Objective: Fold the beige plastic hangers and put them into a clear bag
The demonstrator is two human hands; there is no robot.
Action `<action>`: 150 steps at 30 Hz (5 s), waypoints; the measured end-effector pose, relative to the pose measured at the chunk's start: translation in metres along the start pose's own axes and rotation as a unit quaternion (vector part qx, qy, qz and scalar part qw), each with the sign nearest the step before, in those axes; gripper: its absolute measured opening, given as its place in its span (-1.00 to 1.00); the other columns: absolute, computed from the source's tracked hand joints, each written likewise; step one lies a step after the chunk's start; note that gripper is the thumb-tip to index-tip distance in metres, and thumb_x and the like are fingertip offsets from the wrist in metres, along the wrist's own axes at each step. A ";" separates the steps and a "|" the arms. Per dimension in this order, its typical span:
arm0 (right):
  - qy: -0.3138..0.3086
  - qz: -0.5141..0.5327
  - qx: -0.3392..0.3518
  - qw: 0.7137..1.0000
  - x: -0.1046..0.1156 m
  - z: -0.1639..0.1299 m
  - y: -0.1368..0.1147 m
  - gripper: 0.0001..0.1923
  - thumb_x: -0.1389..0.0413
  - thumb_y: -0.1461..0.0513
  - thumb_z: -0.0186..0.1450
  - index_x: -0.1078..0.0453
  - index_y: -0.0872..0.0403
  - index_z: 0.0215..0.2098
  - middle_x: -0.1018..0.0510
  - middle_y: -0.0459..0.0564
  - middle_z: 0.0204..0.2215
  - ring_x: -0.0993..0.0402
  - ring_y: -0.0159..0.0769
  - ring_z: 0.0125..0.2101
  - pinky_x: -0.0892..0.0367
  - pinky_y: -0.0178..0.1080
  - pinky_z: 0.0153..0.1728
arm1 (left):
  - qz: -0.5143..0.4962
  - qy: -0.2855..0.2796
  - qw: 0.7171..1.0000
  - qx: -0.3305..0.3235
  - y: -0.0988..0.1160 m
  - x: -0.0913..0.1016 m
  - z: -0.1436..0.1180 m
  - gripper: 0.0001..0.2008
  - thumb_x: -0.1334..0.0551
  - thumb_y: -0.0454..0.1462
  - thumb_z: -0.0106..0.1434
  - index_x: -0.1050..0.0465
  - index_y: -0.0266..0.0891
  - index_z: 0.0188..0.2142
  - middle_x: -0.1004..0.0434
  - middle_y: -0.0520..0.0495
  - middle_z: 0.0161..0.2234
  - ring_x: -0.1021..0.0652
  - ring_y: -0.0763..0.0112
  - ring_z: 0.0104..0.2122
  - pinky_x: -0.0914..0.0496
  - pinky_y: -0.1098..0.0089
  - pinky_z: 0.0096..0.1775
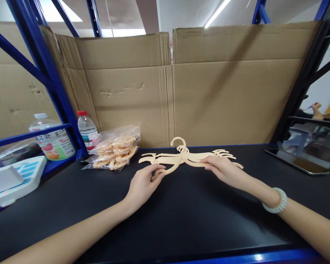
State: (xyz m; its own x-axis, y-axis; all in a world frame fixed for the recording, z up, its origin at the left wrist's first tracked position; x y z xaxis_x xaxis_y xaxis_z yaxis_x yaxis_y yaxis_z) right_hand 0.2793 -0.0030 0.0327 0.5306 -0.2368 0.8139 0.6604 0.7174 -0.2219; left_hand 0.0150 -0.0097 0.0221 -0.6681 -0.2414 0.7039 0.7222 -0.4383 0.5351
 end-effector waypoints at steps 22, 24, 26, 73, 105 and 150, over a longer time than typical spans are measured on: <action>0.083 -0.404 -0.013 0.911 0.025 -0.001 -0.011 -0.74 0.11 0.34 0.38 -0.40 0.11 -0.30 -0.49 0.18 -0.05 -0.41 -0.13 -0.24 -0.27 -0.16 -0.29 | -0.329 -0.060 0.937 0.100 -0.001 -0.014 0.004 -0.63 -0.27 -0.14 0.13 -0.42 -0.29 -0.11 -0.44 0.00 -0.44 -0.42 0.49 -0.49 -0.36 0.45 -0.39; 0.100 -0.366 -0.012 0.925 0.026 -0.001 -0.012 -0.74 0.12 0.33 0.38 -0.41 0.12 -0.29 -0.40 0.21 0.06 -0.42 -0.11 -0.19 -0.31 -0.11 -0.24 | -0.328 -0.056 0.937 0.100 -0.002 -0.014 0.004 -0.64 -0.27 -0.14 0.13 -0.42 -0.29 -0.12 -0.45 0.00 -0.44 -0.43 0.48 -0.49 -0.37 0.44 -0.39; 0.125 -0.264 -0.019 0.956 0.026 -0.001 -0.011 -0.75 0.11 0.32 0.38 -0.40 0.11 -0.18 -0.36 0.19 0.10 -0.44 -0.12 -0.13 -0.35 -0.10 -0.18 | -0.330 -0.051 0.937 0.102 -0.002 -0.013 0.004 -0.64 -0.28 -0.14 0.12 -0.43 -0.29 -0.13 -0.46 -0.01 -0.45 -0.43 0.47 -0.49 -0.37 0.44 -0.40; -0.160 0.451 -0.105 0.872 -0.037 -0.006 -0.068 -0.67 -0.05 0.14 0.32 -0.38 0.00 0.03 -0.39 0.03 -0.08 -0.42 -0.38 -0.36 -0.41 -0.25 -0.31 | -0.434 -0.144 0.886 0.076 0.030 -0.027 -0.016 -0.69 -0.33 -0.21 0.15 -0.45 -0.27 -0.12 -0.53 -0.11 -0.20 -0.53 0.33 -0.22 -0.49 0.39 -0.23; -0.181 0.126 -0.022 0.975 -0.035 -0.011 -0.050 -0.26 -0.14 -0.01 0.25 -0.02 0.02 0.29 -0.20 0.09 0.22 -0.09 -0.07 0.20 -0.05 0.02 0.19 | -0.084 -0.177 0.975 -0.100 0.029 -0.025 -0.018 -0.73 -0.20 -0.36 0.17 -0.35 -0.13 -0.11 -0.50 0.00 -0.10 -0.49 0.28 -0.08 -0.35 0.21 0.00; -0.183 0.124 0.032 0.975 -0.027 -0.007 -0.037 -0.44 -0.11 0.03 0.29 -0.19 0.04 0.19 -0.35 0.11 0.09 -0.25 -0.12 0.08 -0.19 -0.02 0.09 | -0.061 -0.162 0.974 -0.146 0.031 -0.028 -0.017 -0.73 -0.20 -0.37 0.16 -0.32 -0.16 -0.12 -0.44 -0.07 -0.11 -0.44 0.25 -0.07 -0.33 0.18 0.01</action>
State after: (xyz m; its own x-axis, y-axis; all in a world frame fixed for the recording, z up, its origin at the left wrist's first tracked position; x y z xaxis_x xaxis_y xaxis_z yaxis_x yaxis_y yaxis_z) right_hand 0.2443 -0.0281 0.0147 0.4375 0.1909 0.8787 0.4944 0.7652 -0.4124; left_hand 0.0527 -0.0317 0.0110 -0.6207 0.0931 0.7785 0.5267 -0.6859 0.5020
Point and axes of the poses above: each hand's wrist, its own z-axis towards the middle knuckle, its own x-axis out of the back of the hand, y = z × x, the point moved 5 cm from there along z, towards the middle knuckle
